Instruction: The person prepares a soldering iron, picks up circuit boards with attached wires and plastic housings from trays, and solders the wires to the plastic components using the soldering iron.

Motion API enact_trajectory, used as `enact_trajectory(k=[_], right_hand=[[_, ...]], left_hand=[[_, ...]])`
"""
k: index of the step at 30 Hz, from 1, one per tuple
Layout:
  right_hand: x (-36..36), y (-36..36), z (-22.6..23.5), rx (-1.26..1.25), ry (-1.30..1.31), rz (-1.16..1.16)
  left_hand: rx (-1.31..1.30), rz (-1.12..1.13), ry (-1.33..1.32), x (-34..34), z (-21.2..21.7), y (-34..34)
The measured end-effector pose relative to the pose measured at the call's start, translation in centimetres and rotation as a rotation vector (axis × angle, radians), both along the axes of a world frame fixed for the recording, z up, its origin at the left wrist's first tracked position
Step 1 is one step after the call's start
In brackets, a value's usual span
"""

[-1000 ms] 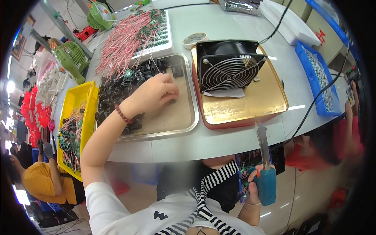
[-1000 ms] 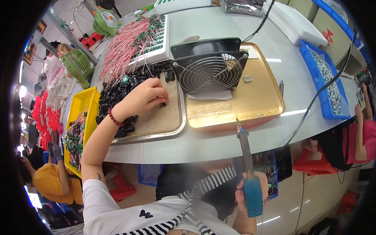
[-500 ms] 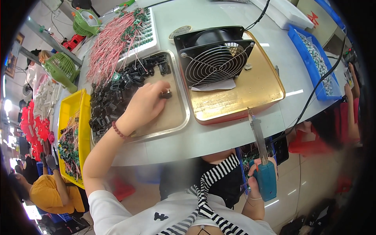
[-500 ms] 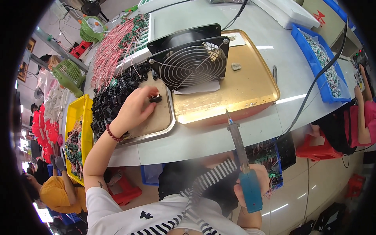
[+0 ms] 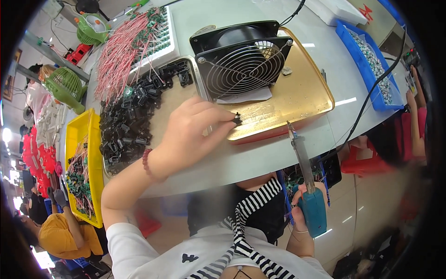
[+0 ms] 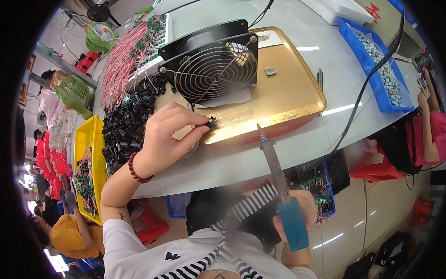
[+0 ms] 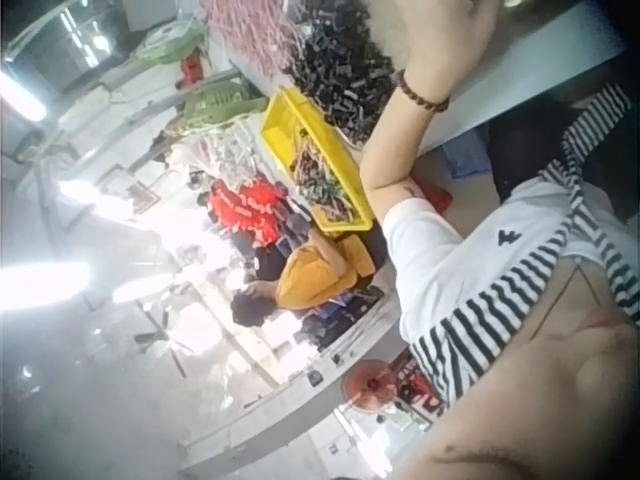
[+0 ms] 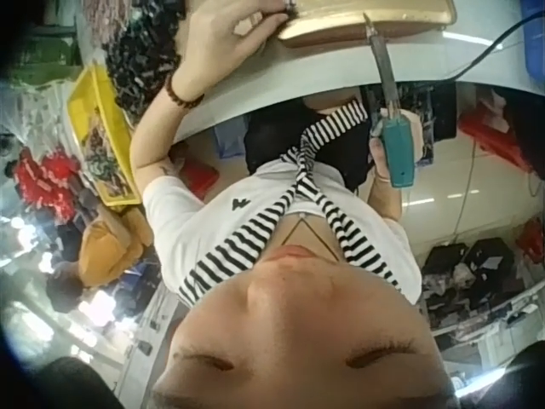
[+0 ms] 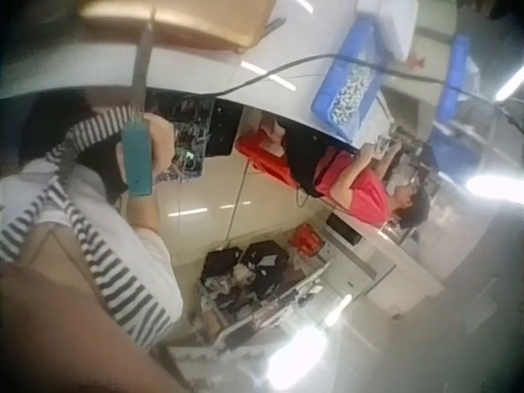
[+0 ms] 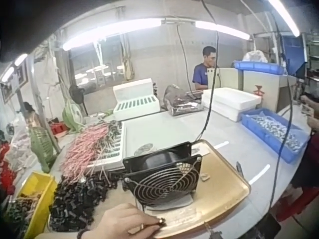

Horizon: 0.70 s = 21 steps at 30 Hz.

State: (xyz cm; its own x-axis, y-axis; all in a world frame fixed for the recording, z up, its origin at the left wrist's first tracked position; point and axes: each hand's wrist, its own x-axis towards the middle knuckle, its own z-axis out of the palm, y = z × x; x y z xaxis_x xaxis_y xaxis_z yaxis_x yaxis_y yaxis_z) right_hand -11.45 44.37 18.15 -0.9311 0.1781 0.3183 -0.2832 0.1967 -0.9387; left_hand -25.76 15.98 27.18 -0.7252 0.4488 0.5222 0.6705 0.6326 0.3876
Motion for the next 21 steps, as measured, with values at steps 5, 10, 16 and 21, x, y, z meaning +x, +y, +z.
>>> enact_trajectory(k=[5,10,16,21], right_hand=[[0.15,0.44,0.11,0.017,-0.03,0.004],[-0.19,0.32,0.33,0.008,-0.055,-0.005],[-0.58,0.4,0.13,0.021,-0.058,0.028],[-0.69,0.36,0.27,0.002,-0.072,0.043]], left_hand=[[0.015,0.009,-0.039,-0.3,-0.76,0.03],[0.006,-0.002,-0.016,-0.26,-0.41,0.34],[-0.012,-0.019,-0.001,-0.32,-1.06,0.44],[-0.114,0.014,0.043,0.07,-0.57,0.43]])
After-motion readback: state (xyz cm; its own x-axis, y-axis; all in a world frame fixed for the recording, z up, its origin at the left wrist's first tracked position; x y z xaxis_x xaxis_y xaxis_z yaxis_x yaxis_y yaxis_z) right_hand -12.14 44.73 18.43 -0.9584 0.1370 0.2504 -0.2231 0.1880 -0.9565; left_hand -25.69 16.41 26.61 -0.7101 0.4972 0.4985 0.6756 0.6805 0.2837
